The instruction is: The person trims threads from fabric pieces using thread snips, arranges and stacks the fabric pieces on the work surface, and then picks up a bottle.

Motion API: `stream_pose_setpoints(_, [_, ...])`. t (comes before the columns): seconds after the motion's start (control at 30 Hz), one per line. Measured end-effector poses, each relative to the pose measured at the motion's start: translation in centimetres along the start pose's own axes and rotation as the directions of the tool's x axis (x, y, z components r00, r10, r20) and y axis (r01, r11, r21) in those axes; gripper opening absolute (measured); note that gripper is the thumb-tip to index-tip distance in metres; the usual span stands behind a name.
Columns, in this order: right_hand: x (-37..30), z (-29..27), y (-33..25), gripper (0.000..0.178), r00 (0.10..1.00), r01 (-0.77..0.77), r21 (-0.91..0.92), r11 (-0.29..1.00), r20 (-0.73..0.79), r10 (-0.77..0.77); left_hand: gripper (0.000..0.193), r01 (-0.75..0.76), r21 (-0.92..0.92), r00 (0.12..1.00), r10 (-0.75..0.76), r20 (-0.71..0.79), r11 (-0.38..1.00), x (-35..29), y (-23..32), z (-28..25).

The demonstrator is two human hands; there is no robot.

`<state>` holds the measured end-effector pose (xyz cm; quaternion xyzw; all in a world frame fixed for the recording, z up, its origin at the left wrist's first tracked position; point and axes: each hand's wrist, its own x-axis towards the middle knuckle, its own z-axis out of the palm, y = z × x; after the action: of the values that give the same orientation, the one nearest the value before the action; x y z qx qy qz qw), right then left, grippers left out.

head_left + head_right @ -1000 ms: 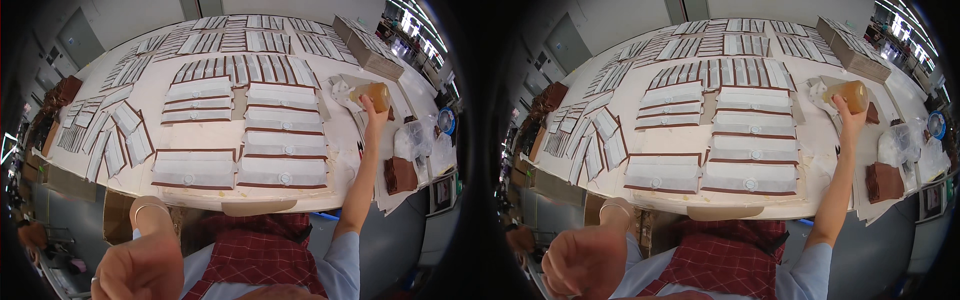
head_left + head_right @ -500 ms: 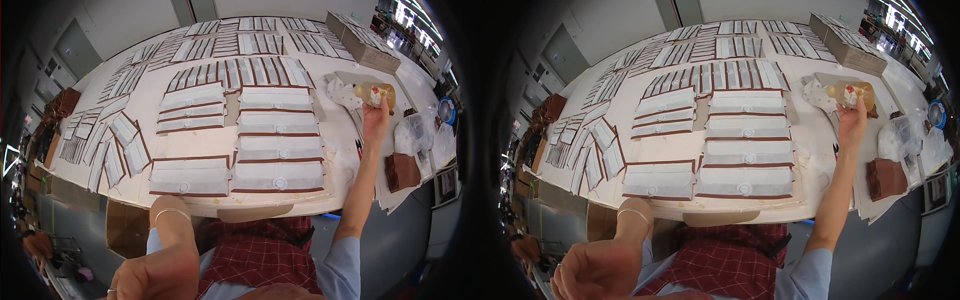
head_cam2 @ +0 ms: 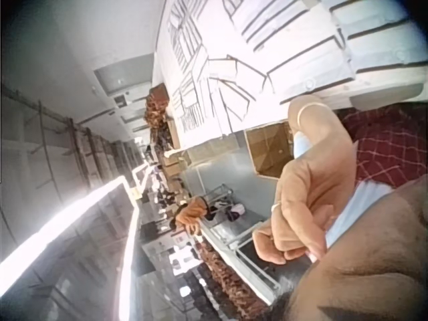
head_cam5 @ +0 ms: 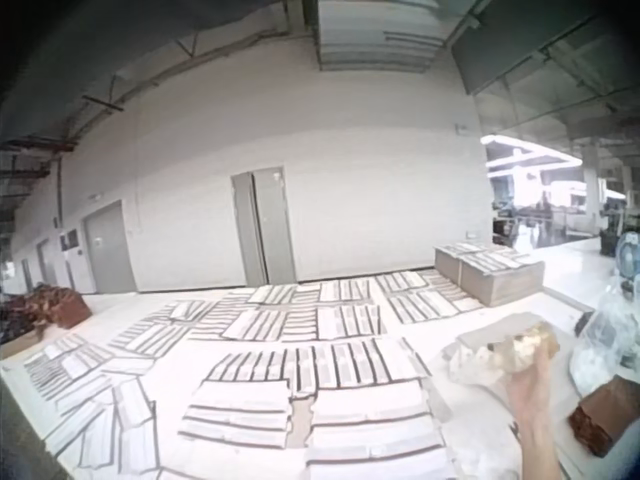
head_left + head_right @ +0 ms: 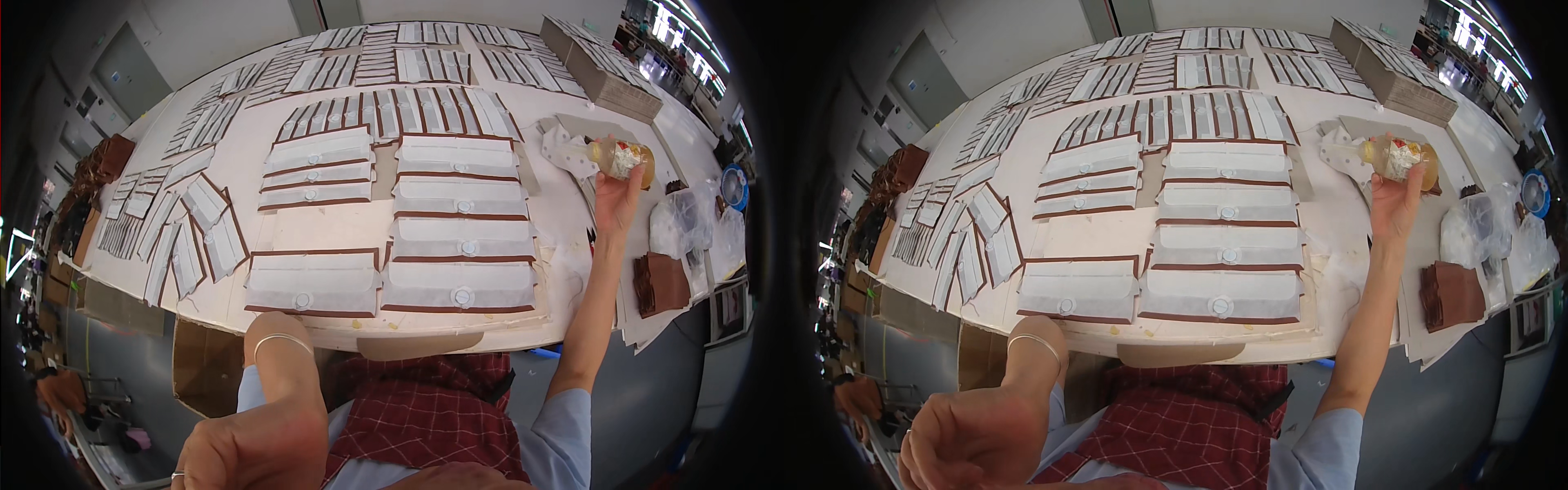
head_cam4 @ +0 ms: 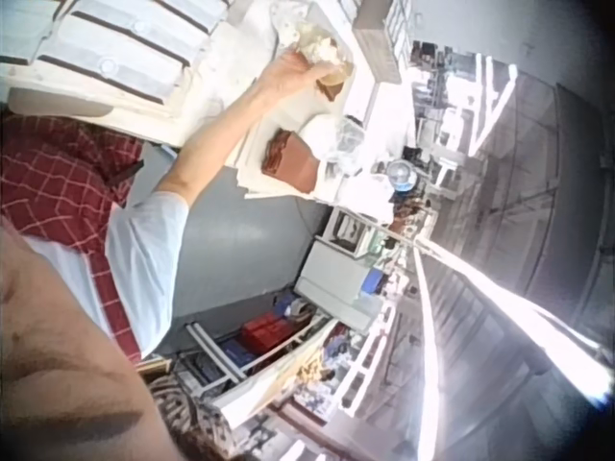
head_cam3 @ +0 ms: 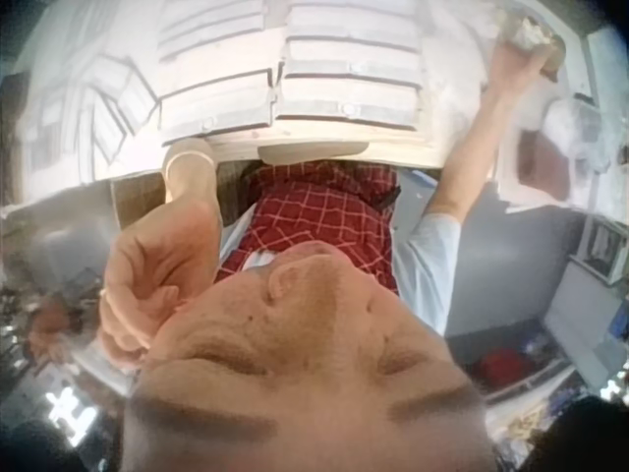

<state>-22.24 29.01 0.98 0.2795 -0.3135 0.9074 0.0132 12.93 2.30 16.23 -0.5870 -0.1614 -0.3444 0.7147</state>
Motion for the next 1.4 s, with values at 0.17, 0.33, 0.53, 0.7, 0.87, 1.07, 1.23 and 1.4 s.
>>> stream_pose_setpoints(0.17, [-0.2,0.1,0.1,0.039,0.99,0.032,-0.108,0.994,-0.132,-0.046,0.017,-0.011,-0.017,1.0,0.011,-0.007,1.0,-0.1,-0.3,0.3])
stream_pose_setpoints(0.33, [0.1,-1.1,0.5,0.04,0.995,-0.038,-0.088,0.995,-0.1,0.029,0.018,-0.003,-0.014,1.0,0.003,0.006,1.0,-0.1,-0.1,0.0])
stream_pose_setpoints(0.53, [0.3,-2.2,0.3,0.039,0.999,-0.017,-0.042,0.999,-0.04,0.015,0.015,-0.039,0.034,0.999,0.038,0.036,0.999,0.2,-0.1,-0.2])
stream_pose_setpoints(0.7, [0.6,-2.4,0.5,0.041,0.981,-0.027,-0.166,0.986,-0.194,-0.006,0.007,-0.045,0.044,0.999,0.044,0.027,0.998,0.4,0.0,-0.2])
stream_pose_setpoints(0.87, [0.5,-2.6,0.4,0.05,0.999,-0.017,-0.109,0.994,-0.049,0.011,0.007,-0.122,-0.12,0.99,0.112,-0.09,0.985,-0.1,-2.6,0.5])
stream_pose_setpoints(1.07, [0.2,-2.4,0.6,0.055,0.996,-0.041,-0.144,0.989,-0.09,0.028,0.009,0.799,0.399,0.359,-0.889,0.284,0.45,-4.0,-3.0,-0.9])
stream_pose_setpoints(1.23, [0.2,-1.6,0.8,0.048,0.992,-0.032,-0.148,0.989,-0.123,0.013,0.02,0.685,0.618,-0.028,-0.832,0.554,0.387,-8.3,-1.6,-0.8])
stream_pose_setpoints(1.4, [0.0,-2.2,0.5,0.049,0.991,-0.012,-0.104,0.995,-0.136,-0.002,0.008,0.747,0.442,0.121,-0.755,0.645,0.497,-8.1,-1.2,-0.6])
